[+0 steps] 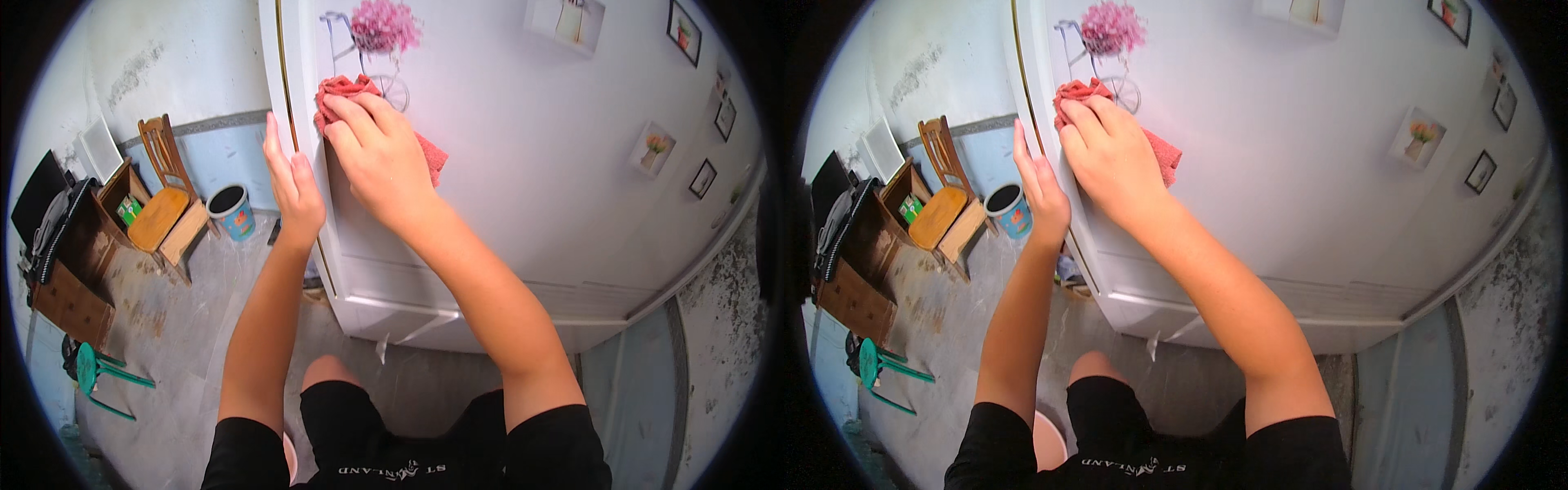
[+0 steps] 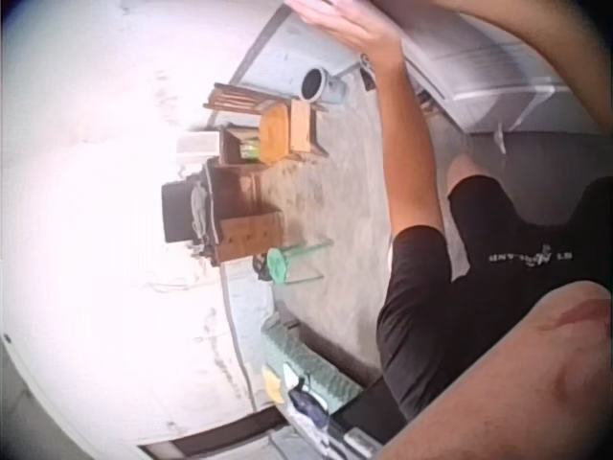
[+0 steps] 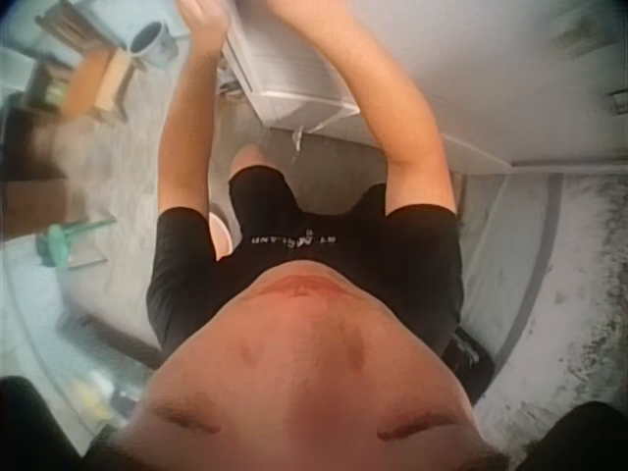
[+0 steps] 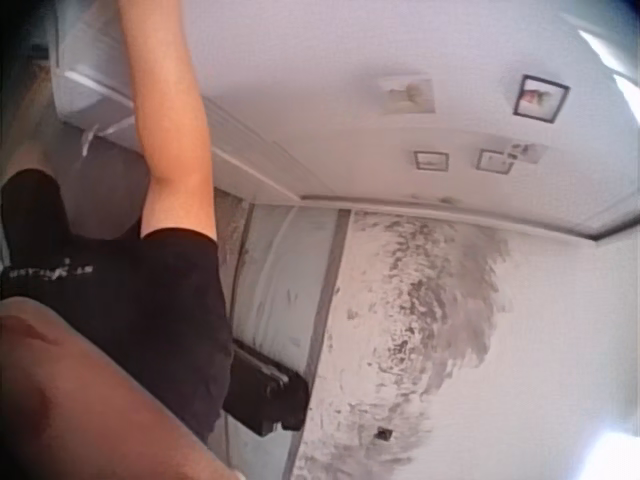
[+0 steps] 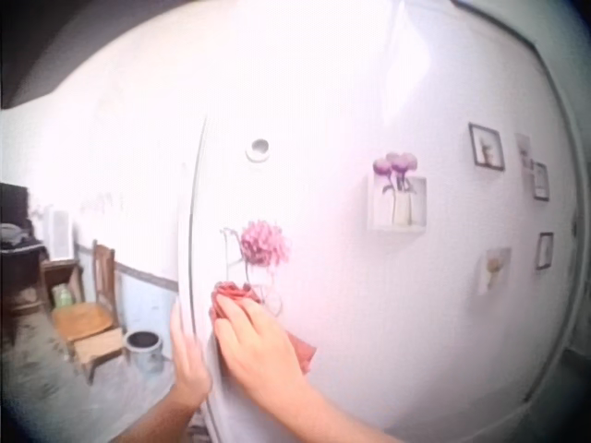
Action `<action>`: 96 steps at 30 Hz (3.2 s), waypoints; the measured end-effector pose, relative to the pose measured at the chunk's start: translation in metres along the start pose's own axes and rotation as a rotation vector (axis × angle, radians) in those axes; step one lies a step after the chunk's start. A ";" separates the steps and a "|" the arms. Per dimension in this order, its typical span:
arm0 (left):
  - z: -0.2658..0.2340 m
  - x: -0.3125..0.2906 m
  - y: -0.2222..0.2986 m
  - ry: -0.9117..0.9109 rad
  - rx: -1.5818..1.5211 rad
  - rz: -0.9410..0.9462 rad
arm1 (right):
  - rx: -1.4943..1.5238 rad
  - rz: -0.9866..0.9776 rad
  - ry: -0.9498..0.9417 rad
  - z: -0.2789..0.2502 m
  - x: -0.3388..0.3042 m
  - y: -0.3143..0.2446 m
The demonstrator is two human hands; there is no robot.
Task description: The person wipes the surfaces and edges of a white wardrobe using a red cloth, occasionally rinsing the cloth in a pink basin of water.
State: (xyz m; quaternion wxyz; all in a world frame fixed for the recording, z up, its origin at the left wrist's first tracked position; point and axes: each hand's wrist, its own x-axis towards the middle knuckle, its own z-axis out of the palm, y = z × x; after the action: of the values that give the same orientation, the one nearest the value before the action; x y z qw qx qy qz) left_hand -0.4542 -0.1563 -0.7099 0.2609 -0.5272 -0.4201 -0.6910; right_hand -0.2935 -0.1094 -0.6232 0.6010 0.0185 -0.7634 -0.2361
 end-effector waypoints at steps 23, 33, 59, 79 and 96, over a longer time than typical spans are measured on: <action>0.001 -0.039 0.016 -0.004 0.248 -0.165 | 0.108 0.623 -0.725 -0.004 -0.362 -0.203; -0.007 -0.120 -0.021 -0.072 0.048 -0.333 | -0.097 0.945 -0.843 -0.179 -0.422 -0.112; -0.006 -0.128 -0.022 -0.069 0.382 -0.196 | -0.168 -0.017 -0.077 -0.111 0.030 0.077; -0.005 -0.139 -0.040 -0.076 0.446 -0.172 | 0.099 -0.155 -0.676 -0.031 -0.362 -0.089; -0.006 -0.143 -0.049 -0.021 0.541 -0.175 | -0.343 0.036 -0.070 -0.206 -0.055 0.164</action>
State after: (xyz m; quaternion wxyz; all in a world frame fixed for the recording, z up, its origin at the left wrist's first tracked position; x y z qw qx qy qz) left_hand -0.4522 -0.1486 -0.8613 0.3271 -0.4076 -0.6356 -0.5682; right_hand -0.0458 -0.0168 -0.5763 0.5726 -0.1059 -0.7325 -0.3526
